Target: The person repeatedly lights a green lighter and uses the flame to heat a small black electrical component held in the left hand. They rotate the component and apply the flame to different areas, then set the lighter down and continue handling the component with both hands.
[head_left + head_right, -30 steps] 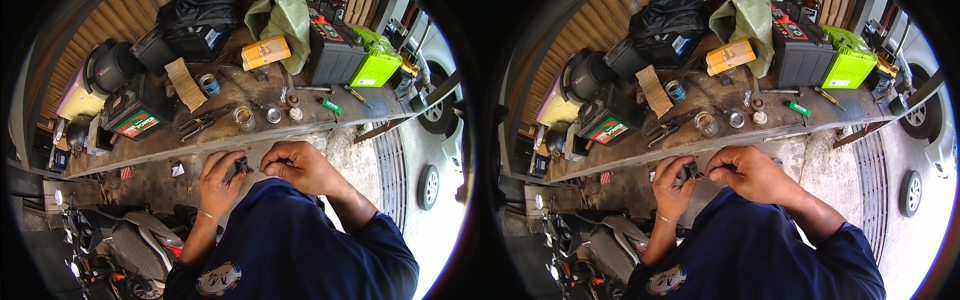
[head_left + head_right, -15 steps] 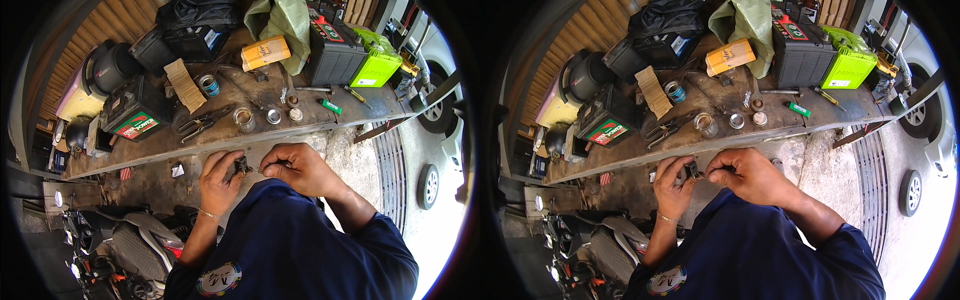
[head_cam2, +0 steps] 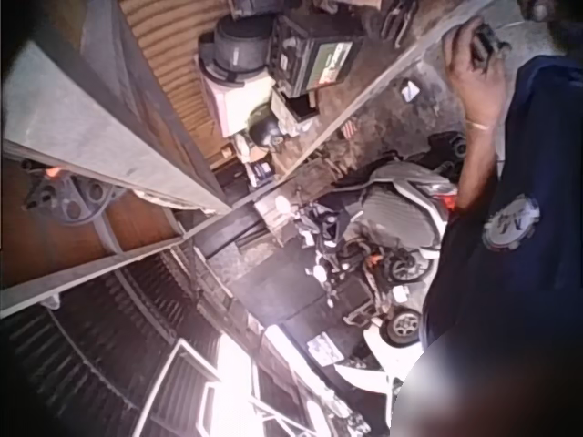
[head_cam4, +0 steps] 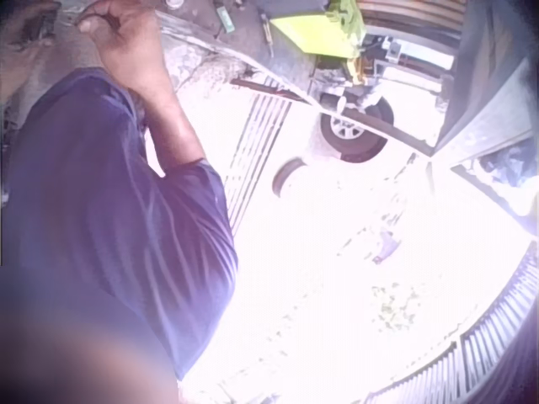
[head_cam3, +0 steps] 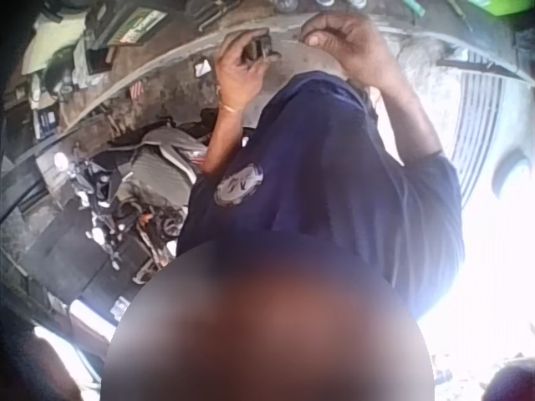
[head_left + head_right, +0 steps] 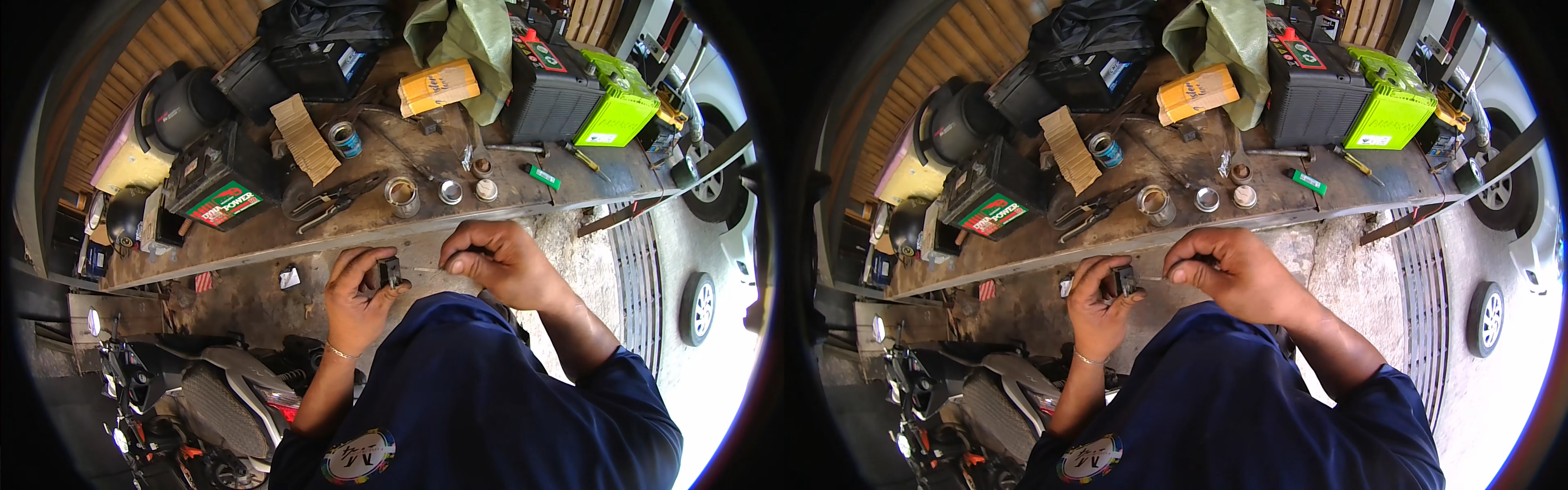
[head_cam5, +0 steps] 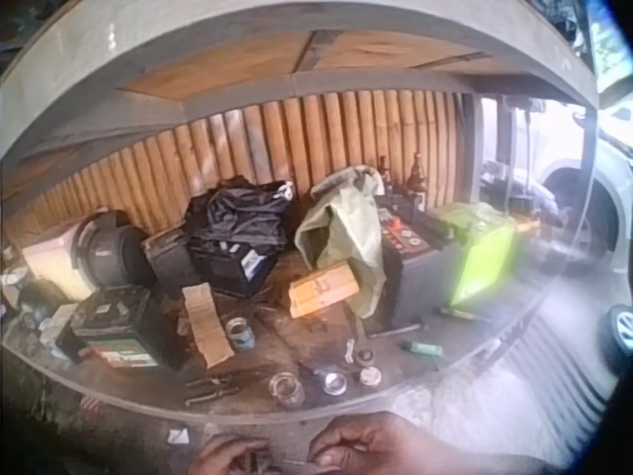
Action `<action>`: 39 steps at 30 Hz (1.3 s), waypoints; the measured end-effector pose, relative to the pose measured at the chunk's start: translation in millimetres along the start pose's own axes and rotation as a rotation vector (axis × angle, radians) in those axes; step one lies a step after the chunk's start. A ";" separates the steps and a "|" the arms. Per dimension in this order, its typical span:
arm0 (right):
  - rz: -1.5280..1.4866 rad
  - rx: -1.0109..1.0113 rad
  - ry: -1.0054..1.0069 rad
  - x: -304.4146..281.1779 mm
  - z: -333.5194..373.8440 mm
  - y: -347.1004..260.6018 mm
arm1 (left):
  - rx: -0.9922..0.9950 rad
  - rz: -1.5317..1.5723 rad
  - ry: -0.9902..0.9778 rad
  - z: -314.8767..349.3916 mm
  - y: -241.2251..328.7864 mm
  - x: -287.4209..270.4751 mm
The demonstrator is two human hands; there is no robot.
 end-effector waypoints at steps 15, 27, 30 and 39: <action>0.124 -0.147 0.027 4.2 3.1 -18.0 | 0.018 0.158 -0.040 -1.3 6.5 -2.3; 0.392 -0.323 -0.027 10.6 3.9 -52.3 | 0.014 0.142 -0.122 0.0 9.1 5.2; 0.443 -0.329 -0.057 12.7 3.2 -57.7 | 0.003 0.147 -0.161 0.4 7.1 7.6; 0.681 -0.395 -0.212 28.5 4.6 -55.6 | -0.058 0.298 -0.297 6.8 -2.3 20.8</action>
Point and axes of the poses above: each hand's wrist, its own z-axis away from the middle knuckle, its own x-axis out of the palm, y = z × x, the point moved 10 cm from there along -z, towards the middle knuckle, and after that the axes turned 3 degrees about -z, right-handed, at the moved point
